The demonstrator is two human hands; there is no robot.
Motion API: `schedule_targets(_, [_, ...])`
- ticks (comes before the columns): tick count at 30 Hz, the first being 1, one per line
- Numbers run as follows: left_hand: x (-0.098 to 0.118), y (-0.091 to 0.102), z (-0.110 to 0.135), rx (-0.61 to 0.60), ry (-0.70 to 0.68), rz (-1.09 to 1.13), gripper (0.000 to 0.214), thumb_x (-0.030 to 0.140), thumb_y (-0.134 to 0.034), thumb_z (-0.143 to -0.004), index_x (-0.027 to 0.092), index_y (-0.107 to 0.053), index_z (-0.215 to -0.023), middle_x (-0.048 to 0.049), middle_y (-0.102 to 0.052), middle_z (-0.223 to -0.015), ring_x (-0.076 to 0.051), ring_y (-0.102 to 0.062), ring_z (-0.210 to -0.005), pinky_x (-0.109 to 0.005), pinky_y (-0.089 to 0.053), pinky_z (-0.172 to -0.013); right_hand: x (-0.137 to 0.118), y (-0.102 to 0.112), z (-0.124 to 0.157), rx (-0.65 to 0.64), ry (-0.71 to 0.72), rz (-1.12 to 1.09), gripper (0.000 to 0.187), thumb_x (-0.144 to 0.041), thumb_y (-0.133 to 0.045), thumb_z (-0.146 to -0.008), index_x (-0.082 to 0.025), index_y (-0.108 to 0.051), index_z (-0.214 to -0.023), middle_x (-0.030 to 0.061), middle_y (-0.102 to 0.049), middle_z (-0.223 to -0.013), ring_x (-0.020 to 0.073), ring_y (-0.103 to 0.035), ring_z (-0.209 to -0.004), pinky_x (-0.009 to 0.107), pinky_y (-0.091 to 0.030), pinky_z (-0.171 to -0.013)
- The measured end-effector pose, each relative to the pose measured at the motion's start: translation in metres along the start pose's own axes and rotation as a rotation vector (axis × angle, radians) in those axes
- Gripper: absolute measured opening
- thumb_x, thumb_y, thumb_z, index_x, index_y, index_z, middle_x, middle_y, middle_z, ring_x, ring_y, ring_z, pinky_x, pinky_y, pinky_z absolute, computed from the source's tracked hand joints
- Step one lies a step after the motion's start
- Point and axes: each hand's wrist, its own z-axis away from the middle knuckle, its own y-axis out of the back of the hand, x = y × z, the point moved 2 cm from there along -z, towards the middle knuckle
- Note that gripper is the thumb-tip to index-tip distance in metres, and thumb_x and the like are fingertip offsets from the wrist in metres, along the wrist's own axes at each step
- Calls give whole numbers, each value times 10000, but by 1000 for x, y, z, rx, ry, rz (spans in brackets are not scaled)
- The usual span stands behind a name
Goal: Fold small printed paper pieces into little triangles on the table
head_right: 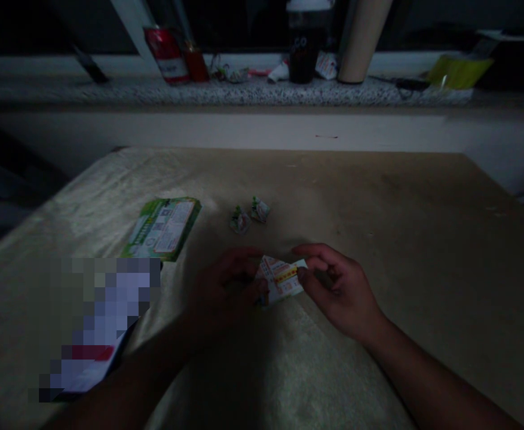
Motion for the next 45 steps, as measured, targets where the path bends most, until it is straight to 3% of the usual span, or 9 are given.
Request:
schedule_targets(6, [4,1,0,-134,140,147,507,342,-771,-836,191,-584,-1283,-84,-815,-948,-214,-762,-799,-276,-569,-660,2,-1,1,15,29,55,240,-261,-711,-911,-230,-682,-1147,-1,-775,-758,166,-731,-649,267,-580,-609])
schedule_targets(10, [-5,3,-2,-129,220,192,606,452,-782,-840,192,-554,-1338,-58,-796,-839,-215,-751,-715,-281,-559,-606,0,-4,2,-56,61,15,227,-226,-719,-895,-247,-679,-1117,-19,-761,-731,148,-715,-597,232,-561,-547])
schedule_targets(17, [-14,1,-2,-389,265,295,328,433,-831,-803,129,-769,-911,-56,-777,-806,-162,-713,-680,-247,-530,-620,-1,-5,3,-74,102,13,337,-172,-753,-861,-255,-666,-1176,-37,-718,-709,115,-653,-574,195,-513,-525])
schedule_targets(22, [-10,3,-7,-217,202,370,271,364,-861,-759,141,-770,-884,-37,-771,-804,-150,-701,-681,-244,-538,-636,0,-6,4,-91,30,-195,466,-216,-793,-875,-281,-601,-1294,-25,-756,-817,133,-720,-683,208,-572,-619])
schedule_targets(27, [-6,3,-11,-12,161,429,261,337,-852,-766,145,-735,-898,-32,-775,-817,-152,-711,-699,-271,-580,-676,2,-21,5,-246,-40,-275,300,-263,-791,-893,-239,-661,-1162,16,-796,-842,147,-752,-721,210,-583,-623])
schedule_targets(34, [-5,-4,-7,-60,249,478,296,328,-897,-691,151,-727,-857,-45,-783,-807,-164,-711,-629,-274,-588,-598,4,-17,5,-120,-25,-281,351,-262,-782,-902,-240,-632,-1219,-2,-787,-758,143,-739,-618,204,-570,-563])
schedule_targets(37, [-7,-5,-6,-80,274,438,240,319,-868,-725,142,-751,-836,-48,-775,-774,-146,-694,-596,-255,-571,-587,2,-12,6,-94,73,-190,314,-192,-733,-922,-256,-642,-1216,-1,-784,-779,143,-731,-610,198,-554,-528])
schedule_targets(40, [-9,-4,-6,-67,257,428,240,344,-845,-743,143,-753,-837,-49,-769,-774,-145,-683,-590,-257,-566,-574,-4,-9,7,-70,292,27,297,-86,-681,-903,-255,-699,-1146,37,-801,-887,176,-760,-724,249,-599,-616])
schedule_targets(45, [-7,-4,-4,-60,255,402,237,343,-844,-738,144,-729,-793,-30,-745,-719,-143,-684,-585,-250,-568,-572,-15,-11,3,-138,535,211,291,-29,-661,-870,-222,-765,-1062,60,-773,-849,183,-748,-719,283,-598,-626])
